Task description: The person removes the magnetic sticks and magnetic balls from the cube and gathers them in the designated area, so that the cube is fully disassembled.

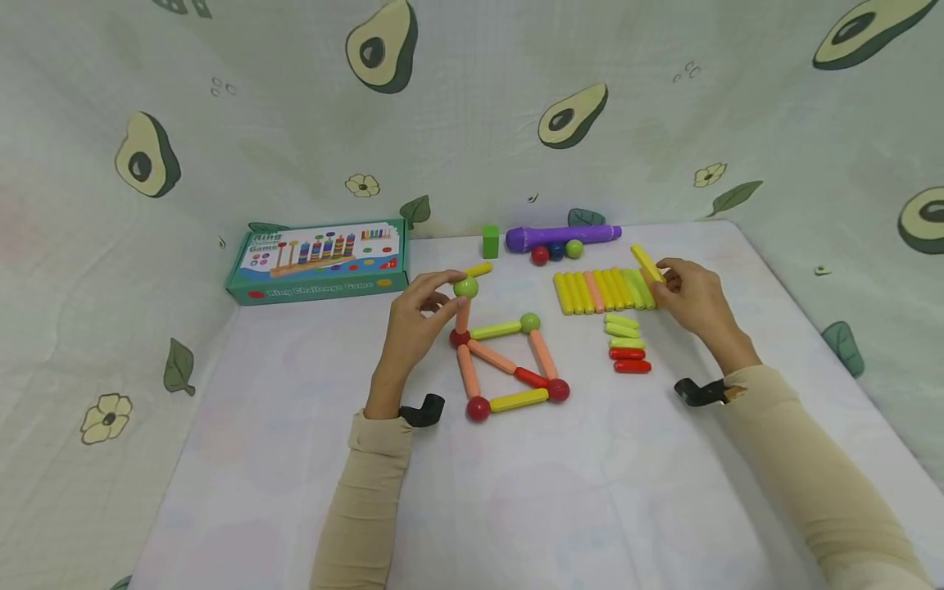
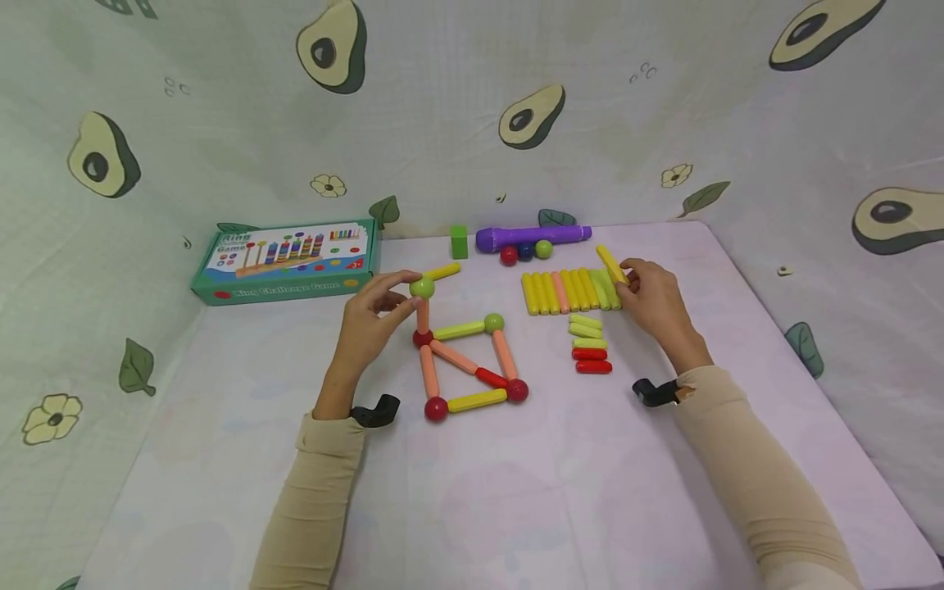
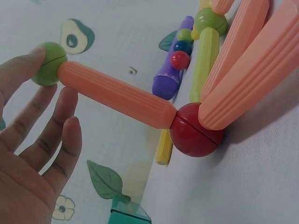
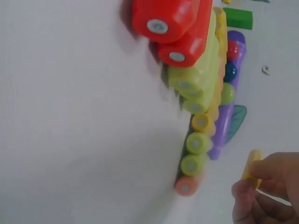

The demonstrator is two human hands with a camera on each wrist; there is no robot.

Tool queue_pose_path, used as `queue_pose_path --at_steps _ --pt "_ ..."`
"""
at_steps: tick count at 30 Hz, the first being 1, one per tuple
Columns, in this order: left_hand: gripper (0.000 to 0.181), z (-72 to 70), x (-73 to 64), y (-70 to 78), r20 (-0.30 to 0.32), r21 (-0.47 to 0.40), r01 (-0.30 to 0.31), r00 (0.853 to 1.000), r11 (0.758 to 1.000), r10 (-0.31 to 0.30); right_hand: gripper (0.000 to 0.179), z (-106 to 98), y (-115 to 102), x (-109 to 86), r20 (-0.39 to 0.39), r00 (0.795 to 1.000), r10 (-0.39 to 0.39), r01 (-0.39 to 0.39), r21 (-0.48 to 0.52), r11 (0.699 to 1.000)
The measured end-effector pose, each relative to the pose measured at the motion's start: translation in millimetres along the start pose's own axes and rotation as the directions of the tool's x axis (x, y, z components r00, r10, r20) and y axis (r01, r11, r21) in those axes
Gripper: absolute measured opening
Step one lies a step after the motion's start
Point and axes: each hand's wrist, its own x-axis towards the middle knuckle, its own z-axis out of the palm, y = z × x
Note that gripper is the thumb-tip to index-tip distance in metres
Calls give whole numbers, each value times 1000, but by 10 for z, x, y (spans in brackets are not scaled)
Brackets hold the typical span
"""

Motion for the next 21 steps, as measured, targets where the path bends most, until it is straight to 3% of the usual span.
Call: queue_pose_path --at_steps 12,21 --pt "39 17 -18 19 -8 -30 14 1000 999 -14 37 25 373 47 17 999 40 -40 -46 998" --pt "36 8 -7 9 -7 -19 8 1000 1000 -8 37 34 414 29 85 992 89 -83 -68 994"
